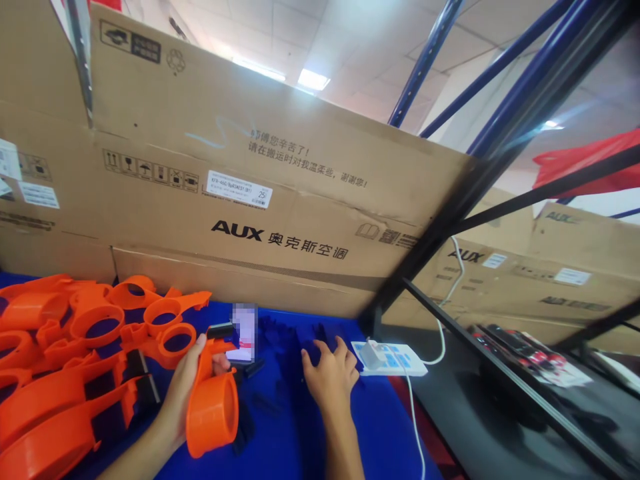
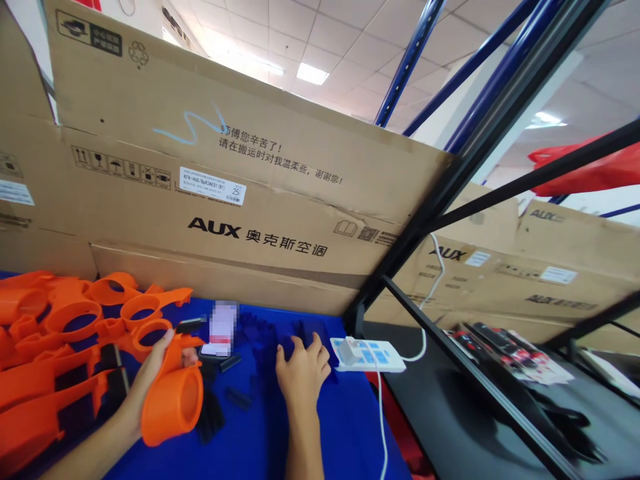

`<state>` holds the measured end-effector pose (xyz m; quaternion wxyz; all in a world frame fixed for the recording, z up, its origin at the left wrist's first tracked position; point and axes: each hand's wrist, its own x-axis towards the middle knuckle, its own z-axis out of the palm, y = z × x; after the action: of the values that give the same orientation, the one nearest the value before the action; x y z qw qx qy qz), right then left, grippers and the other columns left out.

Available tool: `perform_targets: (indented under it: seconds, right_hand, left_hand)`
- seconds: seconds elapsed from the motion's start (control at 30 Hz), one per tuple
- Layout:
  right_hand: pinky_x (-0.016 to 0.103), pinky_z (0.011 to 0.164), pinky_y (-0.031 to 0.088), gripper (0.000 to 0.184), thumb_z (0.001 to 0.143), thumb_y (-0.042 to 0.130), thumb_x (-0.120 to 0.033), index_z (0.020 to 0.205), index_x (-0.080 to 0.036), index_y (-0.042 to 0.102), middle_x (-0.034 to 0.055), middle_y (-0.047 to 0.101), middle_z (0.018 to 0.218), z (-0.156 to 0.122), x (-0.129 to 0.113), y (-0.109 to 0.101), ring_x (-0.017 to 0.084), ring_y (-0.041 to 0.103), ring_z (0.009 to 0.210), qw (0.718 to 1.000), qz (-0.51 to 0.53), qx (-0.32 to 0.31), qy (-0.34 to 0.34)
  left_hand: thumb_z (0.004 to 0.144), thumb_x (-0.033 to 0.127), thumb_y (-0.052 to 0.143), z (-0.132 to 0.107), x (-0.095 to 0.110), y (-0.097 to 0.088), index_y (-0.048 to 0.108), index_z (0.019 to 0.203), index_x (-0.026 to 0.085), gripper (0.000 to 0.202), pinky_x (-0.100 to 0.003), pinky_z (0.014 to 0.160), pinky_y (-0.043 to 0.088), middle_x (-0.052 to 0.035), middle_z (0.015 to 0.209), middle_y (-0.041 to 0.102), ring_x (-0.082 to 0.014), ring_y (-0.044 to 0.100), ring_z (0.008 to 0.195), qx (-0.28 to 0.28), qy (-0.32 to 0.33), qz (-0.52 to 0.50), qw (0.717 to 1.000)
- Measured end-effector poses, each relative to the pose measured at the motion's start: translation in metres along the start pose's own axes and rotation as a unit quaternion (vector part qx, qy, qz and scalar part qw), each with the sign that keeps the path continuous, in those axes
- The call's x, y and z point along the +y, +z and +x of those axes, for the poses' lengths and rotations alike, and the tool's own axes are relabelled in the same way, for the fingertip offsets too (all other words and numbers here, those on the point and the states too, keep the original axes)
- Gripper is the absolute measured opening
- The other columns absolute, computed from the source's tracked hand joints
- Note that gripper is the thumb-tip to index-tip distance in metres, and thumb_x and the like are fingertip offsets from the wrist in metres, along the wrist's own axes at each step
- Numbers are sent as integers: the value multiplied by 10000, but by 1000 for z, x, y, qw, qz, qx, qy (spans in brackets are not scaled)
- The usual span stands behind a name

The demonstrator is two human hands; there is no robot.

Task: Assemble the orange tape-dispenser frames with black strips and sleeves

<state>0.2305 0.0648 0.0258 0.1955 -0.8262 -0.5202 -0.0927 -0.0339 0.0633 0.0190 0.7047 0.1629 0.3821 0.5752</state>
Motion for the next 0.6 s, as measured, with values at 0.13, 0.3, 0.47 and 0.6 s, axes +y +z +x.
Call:
perform_targets:
  seconds: [0.13,0.3,0.47,0.6]
  right_hand:
    - [570,966,396,454,874,671,-494,1224,-218,757,238,467,1501,-4,3,-2,450,444,1306,998,-49,-22,-19]
    - [528,954,385,311,908,632,-362,1136,-215,784,201,566,1432,-8,-2,0,406,469,1263,996,-75,-14,-44]
    - [466,902,384,240,931,587,-271,1030,-228,801,152,674,1302,-8,-3,-1,359,533,1156,998,-34,8,-52]
    - [431,865,382,223,943,573,-245,987,-223,790,137,721,1151,-6,-5,-5,337,559,1103,999,-20,14,-47]
  left_hand:
    - [873,468,721,-4,2,1,727,733,117,378,-230,532,528,-50,613,699,-149,634,524,6,-26,-35,999]
    - [844,457,745,-10,6,7,700,716,130,353,-251,482,506,-49,590,697,-164,628,478,10,-40,-30,999]
    - [825,465,736,-11,9,9,689,653,146,366,-278,457,469,-65,558,706,-190,622,441,-6,-24,-5,1000]
    - [817,464,744,-8,8,7,689,625,145,377,-272,443,449,-58,519,683,-184,607,423,-22,-23,-9,999]
